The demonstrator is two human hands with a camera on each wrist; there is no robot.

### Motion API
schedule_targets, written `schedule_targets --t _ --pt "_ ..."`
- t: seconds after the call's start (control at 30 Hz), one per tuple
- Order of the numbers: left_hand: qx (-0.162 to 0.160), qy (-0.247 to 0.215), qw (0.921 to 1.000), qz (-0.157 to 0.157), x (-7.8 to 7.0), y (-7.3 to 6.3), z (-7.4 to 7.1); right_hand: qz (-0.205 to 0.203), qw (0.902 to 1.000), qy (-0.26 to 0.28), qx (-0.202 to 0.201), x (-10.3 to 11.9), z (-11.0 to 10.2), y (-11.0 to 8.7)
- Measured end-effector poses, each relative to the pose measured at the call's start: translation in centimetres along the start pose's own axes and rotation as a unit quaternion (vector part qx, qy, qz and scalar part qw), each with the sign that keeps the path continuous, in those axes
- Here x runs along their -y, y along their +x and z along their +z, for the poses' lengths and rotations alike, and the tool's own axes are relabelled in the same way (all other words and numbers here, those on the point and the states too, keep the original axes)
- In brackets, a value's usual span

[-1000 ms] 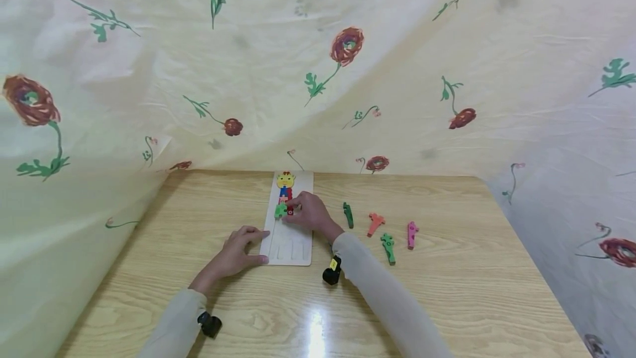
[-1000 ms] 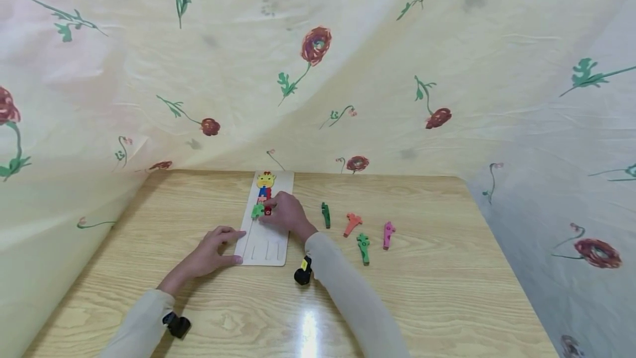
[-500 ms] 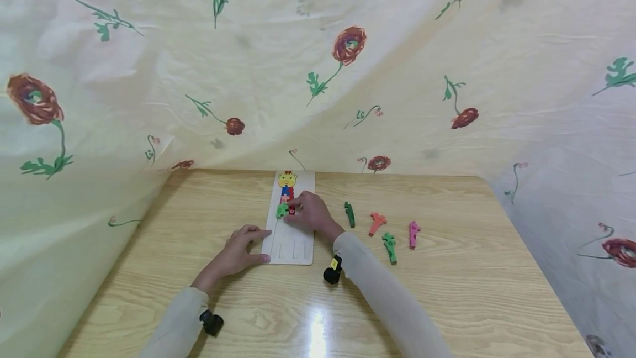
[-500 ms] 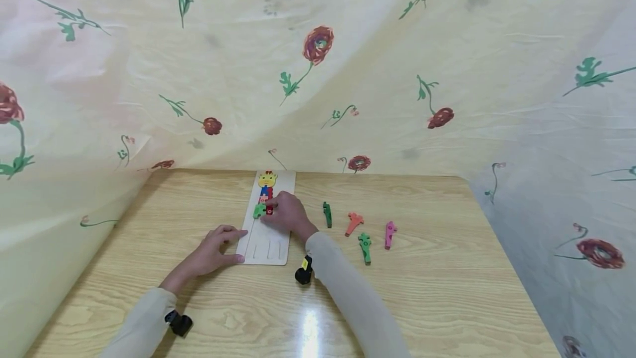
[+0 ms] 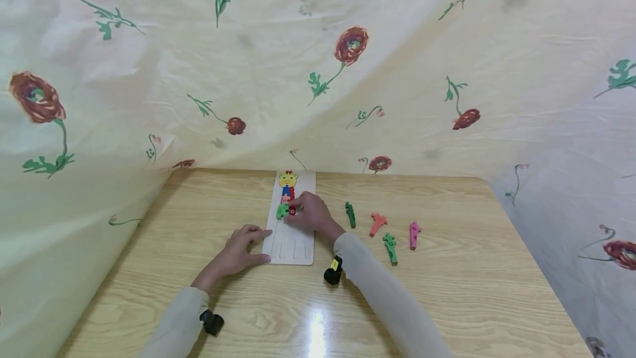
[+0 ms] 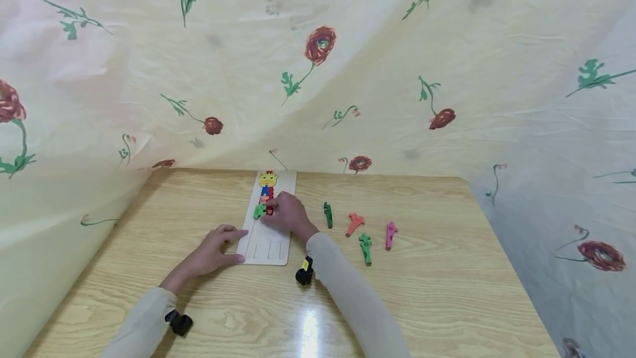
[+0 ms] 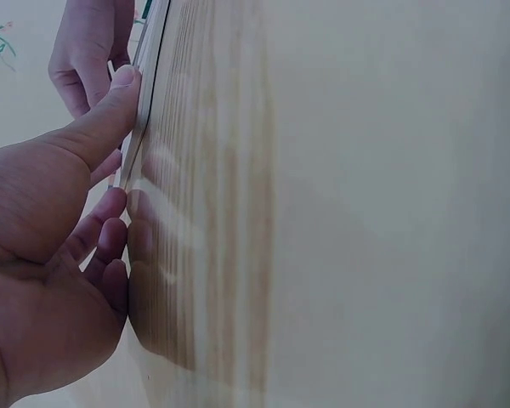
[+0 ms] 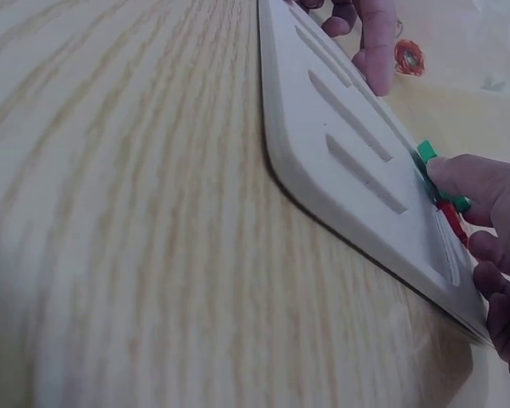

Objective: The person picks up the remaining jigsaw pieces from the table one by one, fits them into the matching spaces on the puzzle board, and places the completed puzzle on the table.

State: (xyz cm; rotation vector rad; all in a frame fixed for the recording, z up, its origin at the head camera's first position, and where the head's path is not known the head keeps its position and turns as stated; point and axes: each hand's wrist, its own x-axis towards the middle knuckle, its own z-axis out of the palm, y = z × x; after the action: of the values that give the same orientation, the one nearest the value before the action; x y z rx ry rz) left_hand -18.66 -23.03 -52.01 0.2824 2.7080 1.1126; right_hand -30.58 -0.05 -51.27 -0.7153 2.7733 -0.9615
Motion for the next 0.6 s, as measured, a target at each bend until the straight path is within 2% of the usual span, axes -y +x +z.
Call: schedule_targets --t 0.6 --pt "-0.003 -0.003 1.0000 0.003 -0.04 -0.15 -0.06 -0.001 0.9999 -0.012 0.008 -0.23 -0.02 -0.05"
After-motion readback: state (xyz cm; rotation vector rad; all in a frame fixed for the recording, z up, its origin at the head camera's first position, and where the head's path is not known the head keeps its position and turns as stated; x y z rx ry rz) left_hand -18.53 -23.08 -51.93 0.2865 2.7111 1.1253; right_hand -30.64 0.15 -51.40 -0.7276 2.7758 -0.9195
